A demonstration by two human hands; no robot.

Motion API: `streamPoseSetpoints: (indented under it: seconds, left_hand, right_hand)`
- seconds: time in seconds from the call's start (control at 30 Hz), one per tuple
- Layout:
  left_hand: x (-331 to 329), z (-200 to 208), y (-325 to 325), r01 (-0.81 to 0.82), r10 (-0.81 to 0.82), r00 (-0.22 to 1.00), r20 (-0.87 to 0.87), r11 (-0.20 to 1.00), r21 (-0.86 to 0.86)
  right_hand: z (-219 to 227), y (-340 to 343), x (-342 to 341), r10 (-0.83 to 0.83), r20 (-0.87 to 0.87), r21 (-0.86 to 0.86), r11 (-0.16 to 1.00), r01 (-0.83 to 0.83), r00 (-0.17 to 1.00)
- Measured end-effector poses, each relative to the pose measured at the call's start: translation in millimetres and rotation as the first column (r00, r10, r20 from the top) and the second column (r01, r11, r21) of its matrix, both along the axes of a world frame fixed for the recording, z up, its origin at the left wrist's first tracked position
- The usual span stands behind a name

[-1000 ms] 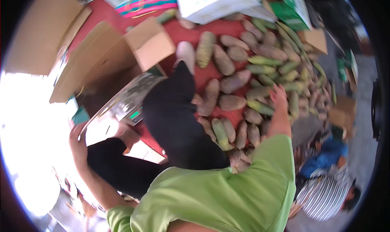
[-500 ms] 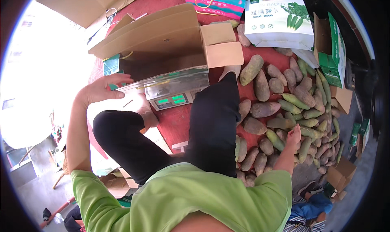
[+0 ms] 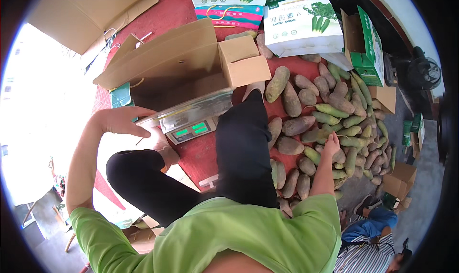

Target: Sort and pack green radishes into cardboard boxes and weigh them on a scale.

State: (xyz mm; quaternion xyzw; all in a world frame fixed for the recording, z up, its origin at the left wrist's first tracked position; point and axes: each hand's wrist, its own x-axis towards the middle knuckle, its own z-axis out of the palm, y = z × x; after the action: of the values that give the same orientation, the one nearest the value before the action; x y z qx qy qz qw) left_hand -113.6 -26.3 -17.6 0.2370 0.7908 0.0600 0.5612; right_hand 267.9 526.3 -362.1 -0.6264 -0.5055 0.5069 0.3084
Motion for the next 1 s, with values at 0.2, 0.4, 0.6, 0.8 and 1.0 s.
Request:
streamPoseSetpoints:
  seconds: [0.2,0.4,0.6,0.8,1.0]
  left_hand:
    - [65.3,3.9,3.2,0.149,-0.158,0.766,-0.623,0.987,-0.067]
    - [107.6,-16.4,2.6,-0.215,0.187,0.430,-0.883,0.971,0.101]
    - [112.2,-32.3,-9.9,-0.270,0.330,0.313,-0.891,0.930,0.250]
    - [110.6,-34.1,-13.8,-0.231,0.391,0.324,-0.861,0.916,0.329]
    - [112.2,-32.5,-17.3,-0.190,0.385,0.359,-0.850,0.922,0.337]
  right_hand:
    - [8.7,-13.4,2.0,-0.055,0.022,0.112,0.992,0.052,0.998]
    - [85.5,-43.6,-35.3,0.218,0.168,0.402,0.876,-0.268,0.961]
    - [244.9,-85.6,-115.3,0.515,-0.058,0.506,0.754,-0.419,0.855]
    - [389.5,-151.3,-196.8,0.892,-0.282,0.736,0.437,-0.517,0.352]
    - [414.0,-244.3,-293.0,0.871,-0.479,0.647,0.269,-0.713,-0.106]
